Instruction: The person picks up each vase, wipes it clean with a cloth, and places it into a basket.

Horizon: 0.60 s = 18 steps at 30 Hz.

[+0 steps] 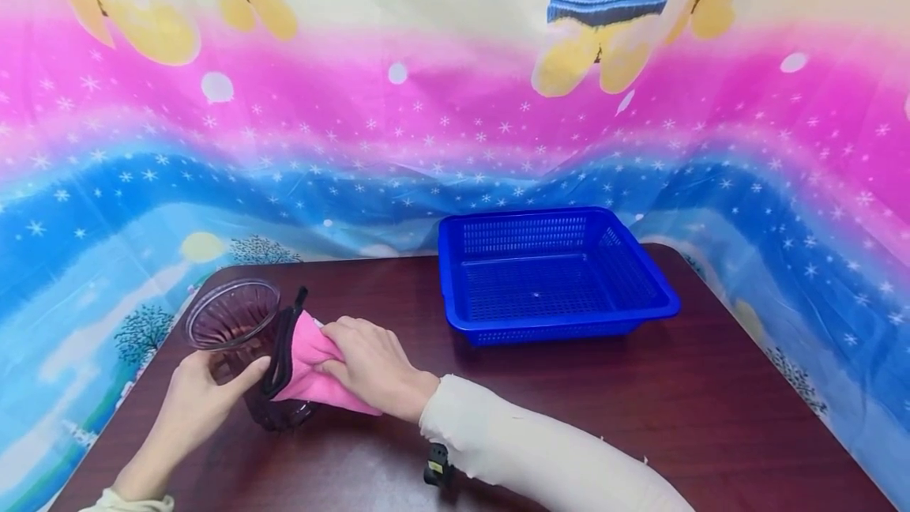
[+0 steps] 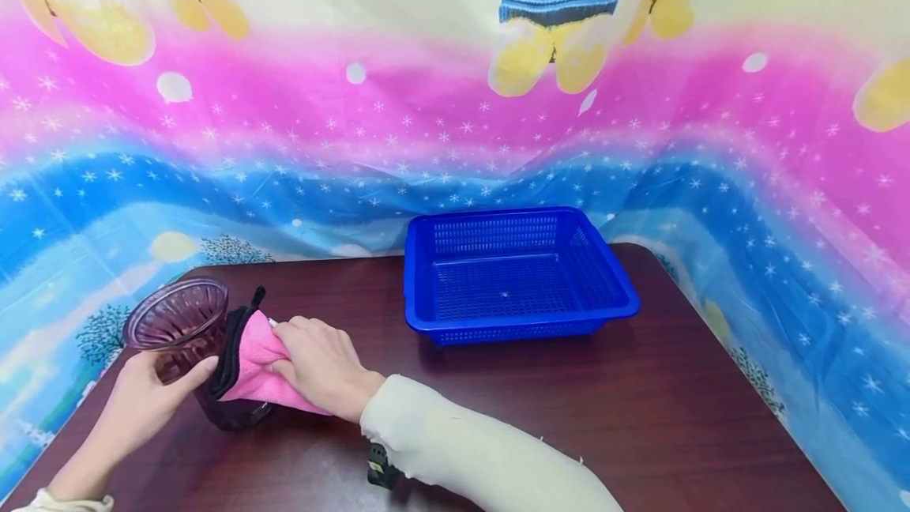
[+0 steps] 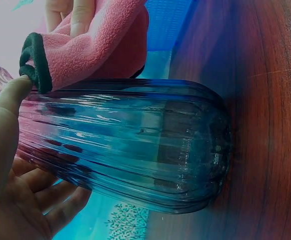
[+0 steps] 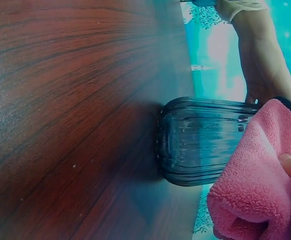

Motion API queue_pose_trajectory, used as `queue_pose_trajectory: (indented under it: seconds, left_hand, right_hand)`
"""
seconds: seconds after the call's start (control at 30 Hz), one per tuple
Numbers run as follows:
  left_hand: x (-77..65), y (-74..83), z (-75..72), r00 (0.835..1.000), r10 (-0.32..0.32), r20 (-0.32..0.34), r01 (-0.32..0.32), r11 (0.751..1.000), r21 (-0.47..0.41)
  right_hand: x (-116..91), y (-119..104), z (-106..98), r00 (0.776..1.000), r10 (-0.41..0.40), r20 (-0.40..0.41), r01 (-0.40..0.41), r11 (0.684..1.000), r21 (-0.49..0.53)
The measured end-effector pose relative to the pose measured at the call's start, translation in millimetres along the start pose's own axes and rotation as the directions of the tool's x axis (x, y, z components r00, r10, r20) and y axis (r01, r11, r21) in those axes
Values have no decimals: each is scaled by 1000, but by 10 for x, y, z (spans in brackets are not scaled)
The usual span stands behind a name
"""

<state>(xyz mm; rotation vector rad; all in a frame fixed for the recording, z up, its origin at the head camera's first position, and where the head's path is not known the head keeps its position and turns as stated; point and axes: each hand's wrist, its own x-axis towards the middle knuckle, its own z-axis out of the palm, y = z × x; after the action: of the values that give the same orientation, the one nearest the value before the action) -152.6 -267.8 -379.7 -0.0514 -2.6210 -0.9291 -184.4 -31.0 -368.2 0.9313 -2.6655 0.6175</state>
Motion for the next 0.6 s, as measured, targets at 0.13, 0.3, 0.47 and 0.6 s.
queue_pose_trajectory:
  seconds: [0.13,0.3,0.47,0.6]
  left_hand:
    - [0,-1,0,1000,-1,0,1,1000,1]
    - [-1,-2,-3,1000,-4,6,4,1000,-1]
    - [-4,8,-1,1000,0,7,0,1000,-6]
    - [-9,11,3,1000,-5,10,5,1000,-4]
  right_hand:
    - [7,-4,15,1000,0,4,0,1000,-6]
    - [14,-16,45,1000,14,19,-13,1000,-12]
    - [13,-20,75,999,27,33,-27,999,-19]
    - [5,-9,99,999,27,35,-26,999,-21]
